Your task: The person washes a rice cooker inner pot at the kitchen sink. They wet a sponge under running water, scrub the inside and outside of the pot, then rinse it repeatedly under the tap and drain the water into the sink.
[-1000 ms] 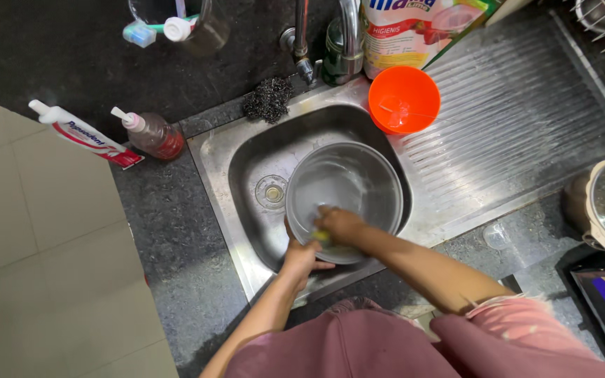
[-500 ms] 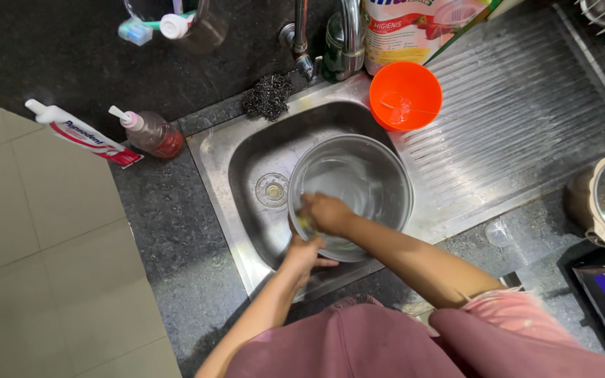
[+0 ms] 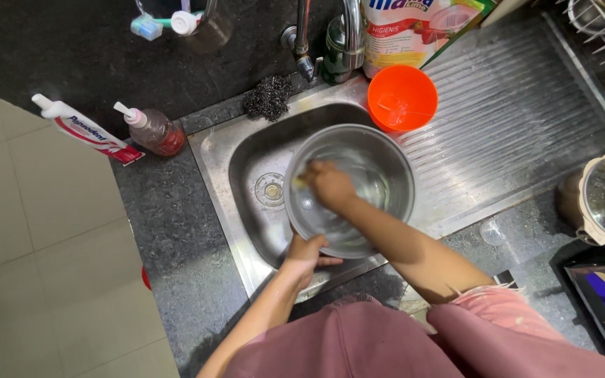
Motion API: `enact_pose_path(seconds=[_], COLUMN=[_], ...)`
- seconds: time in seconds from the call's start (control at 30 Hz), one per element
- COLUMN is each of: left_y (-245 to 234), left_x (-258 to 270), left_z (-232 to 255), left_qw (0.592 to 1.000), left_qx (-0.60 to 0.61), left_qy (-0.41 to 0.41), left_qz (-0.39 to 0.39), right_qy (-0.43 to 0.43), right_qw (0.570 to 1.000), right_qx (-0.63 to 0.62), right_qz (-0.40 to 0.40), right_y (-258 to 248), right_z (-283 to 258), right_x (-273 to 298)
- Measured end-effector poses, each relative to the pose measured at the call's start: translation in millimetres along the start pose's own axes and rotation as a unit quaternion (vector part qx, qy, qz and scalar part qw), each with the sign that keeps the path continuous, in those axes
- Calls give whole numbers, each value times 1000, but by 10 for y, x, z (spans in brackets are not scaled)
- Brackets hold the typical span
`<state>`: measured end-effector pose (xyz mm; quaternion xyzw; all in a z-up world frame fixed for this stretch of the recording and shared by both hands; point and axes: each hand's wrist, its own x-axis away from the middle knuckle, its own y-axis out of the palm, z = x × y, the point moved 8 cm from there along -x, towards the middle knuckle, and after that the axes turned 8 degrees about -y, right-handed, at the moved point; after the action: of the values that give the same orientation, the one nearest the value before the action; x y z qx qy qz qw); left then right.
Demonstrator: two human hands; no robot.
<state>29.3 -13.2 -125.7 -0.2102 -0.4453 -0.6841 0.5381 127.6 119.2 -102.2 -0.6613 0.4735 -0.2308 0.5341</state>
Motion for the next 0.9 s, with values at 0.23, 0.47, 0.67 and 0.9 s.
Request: enact_pose_path(seconds=[0.23,0.47,0.67,0.9], left_y=[-145,-96,-22,-66], left_x=[-51,-32,-24,66], left_z=[-96,-70,-183,87], left_qw=[1000,1000,999,999], left_qx=[7,23,-18,-7], left_qy=[-17,7,0,27], left_qz=[14,11,38,-27], right_qy=[-7,195,81,-3], right_qw=[959,960,996,970], right_qx=[-111,20,27,-77], right_qz=[-262,-200,-9,-232], right_y=[287,-67,-245,403], right_z=[-354,495,21,-360], right_x=[492,394,58,631])
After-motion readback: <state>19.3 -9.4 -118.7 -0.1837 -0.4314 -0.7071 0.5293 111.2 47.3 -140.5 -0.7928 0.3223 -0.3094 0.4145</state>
